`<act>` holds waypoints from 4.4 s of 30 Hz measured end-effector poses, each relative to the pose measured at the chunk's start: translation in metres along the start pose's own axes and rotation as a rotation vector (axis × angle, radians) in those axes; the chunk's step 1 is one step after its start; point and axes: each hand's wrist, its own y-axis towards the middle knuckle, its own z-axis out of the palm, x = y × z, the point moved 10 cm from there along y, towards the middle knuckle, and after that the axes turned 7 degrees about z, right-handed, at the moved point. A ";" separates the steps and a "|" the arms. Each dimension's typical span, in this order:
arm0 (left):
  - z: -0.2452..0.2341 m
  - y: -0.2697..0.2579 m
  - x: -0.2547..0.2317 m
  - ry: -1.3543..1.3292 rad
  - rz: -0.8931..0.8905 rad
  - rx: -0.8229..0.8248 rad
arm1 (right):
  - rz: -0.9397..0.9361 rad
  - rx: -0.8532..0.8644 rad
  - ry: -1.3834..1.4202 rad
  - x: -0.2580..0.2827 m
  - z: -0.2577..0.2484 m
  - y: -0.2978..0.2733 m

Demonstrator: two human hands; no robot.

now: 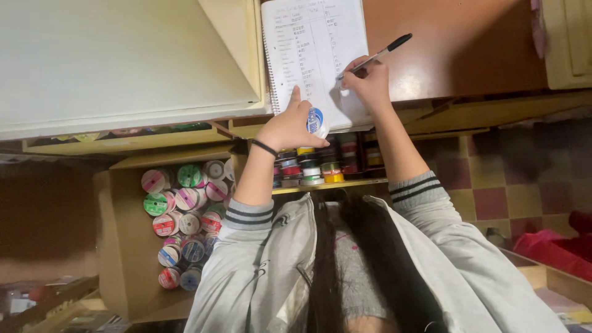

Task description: The person picks up ribbon spools from a box, writes on a notepad with a pen, and places the spools into a drawer by hand.

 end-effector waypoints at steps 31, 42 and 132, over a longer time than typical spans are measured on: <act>0.107 -0.084 0.056 -0.404 0.391 -0.700 | -0.318 0.038 -0.233 -0.003 -0.008 -0.060; 0.208 -0.105 0.152 -0.384 0.274 -0.789 | 0.223 0.678 -0.073 -0.124 0.167 -0.244; 0.326 -0.094 0.270 -0.648 0.048 -0.662 | -0.127 0.885 -1.225 -0.359 0.350 -0.081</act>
